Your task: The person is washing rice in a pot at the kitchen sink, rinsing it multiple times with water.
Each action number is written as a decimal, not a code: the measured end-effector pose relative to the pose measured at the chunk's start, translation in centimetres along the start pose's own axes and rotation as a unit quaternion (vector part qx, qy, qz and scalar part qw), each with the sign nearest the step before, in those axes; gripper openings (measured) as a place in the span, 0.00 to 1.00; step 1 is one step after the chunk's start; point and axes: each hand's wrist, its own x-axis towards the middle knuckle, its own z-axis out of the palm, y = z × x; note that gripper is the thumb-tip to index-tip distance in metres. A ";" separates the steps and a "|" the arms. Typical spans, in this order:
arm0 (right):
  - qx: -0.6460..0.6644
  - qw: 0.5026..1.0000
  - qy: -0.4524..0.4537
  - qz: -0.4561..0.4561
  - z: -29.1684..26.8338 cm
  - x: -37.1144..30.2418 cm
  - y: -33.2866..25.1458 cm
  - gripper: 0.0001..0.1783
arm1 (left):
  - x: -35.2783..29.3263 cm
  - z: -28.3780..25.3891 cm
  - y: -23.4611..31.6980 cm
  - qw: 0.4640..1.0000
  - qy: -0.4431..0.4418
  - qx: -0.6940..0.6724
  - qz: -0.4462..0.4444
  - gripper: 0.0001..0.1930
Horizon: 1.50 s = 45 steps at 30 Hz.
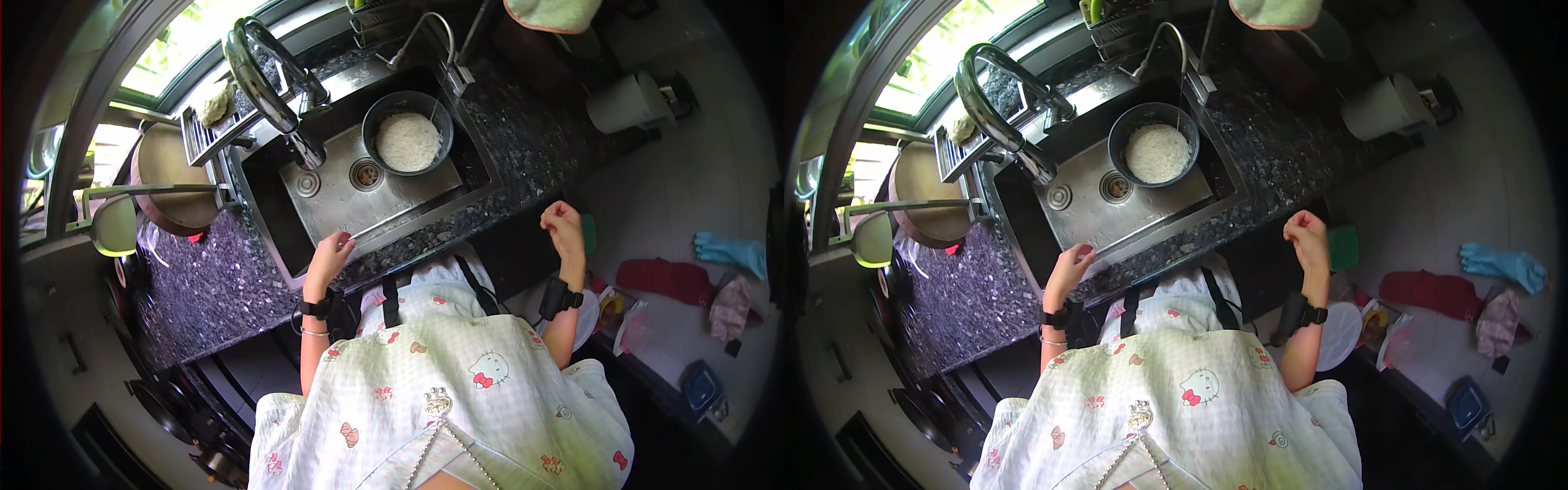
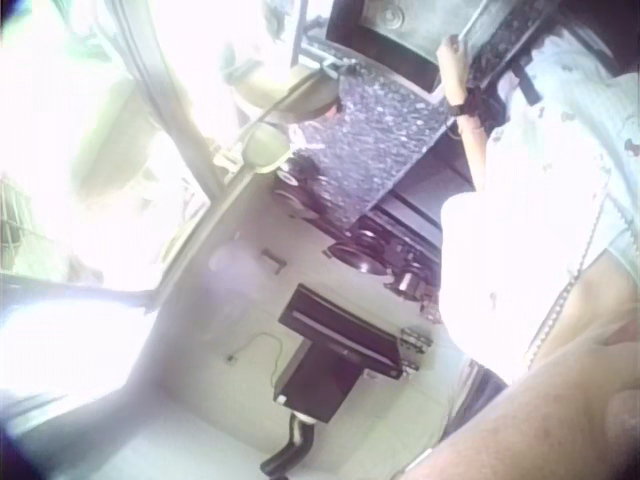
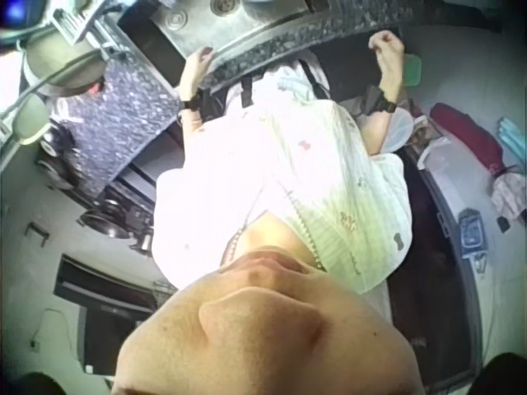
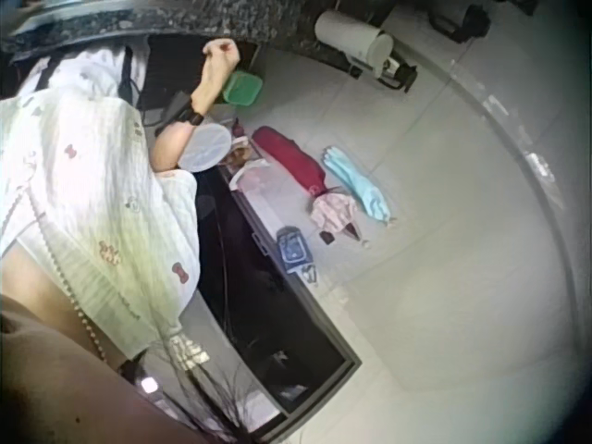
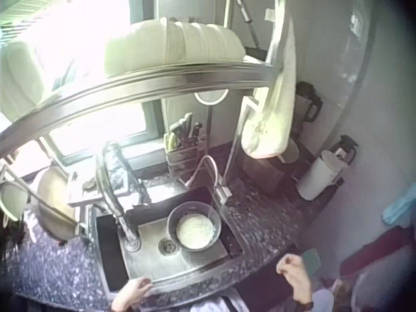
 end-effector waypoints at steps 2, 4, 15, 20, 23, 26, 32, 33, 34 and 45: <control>0.019 0.999 0.031 0.029 2.5 -2.9 -0.3 0.13 | 0.7 0.3 -0.1 0.999 -0.020 0.020 0.025 0.15; -0.018 0.998 0.037 0.036 1.0 -3.6 1.3 0.12 | 1.4 0.5 1.0 0.996 -0.049 0.050 0.054 0.14; 0.088 0.991 0.035 0.089 -4.3 -3.0 4.1 0.07 | 4.4 3.8 5.8 0.985 -0.102 0.099 0.093 0.15; 0.079 0.992 -0.032 0.090 -6.1 2.1 1.1 0.08 | 8.8 8.1 8.3 0.976 -0.147 0.078 0.141 0.14; 0.002 0.996 -0.065 0.066 -6.4 5.6 -0.2 0.08 | 11.1 10.3 10.2 0.984 -0.106 0.074 0.124 0.14; -0.305 0.934 -0.147 -0.114 -6.0 9.9 2.2 0.07 | 11.1 12.3 13.0 0.991 -0.060 0.061 0.099 0.14; -0.578 0.590 -0.491 -0.279 7.6 13.6 2.3 0.11 | 4.1 14.3 13.6 0.997 0.057 -0.032 0.028 0.13; -0.647 0.488 -0.517 -0.275 9.2 15.4 4.0 0.11 | 2.7 14.5 13.4 0.997 0.069 -0.041 0.014 0.13; -0.708 0.391 -0.527 -0.263 9.9 17.6 5.8 0.12 | 1.5 14.6 13.4 0.995 0.091 -0.036 -0.005 0.13; -0.898 -0.048 -0.425 -0.107 12.4 26.3 17.5 0.26 | -8.7 14.2 11.8 0.951 0.199 -0.166 -0.167 0.14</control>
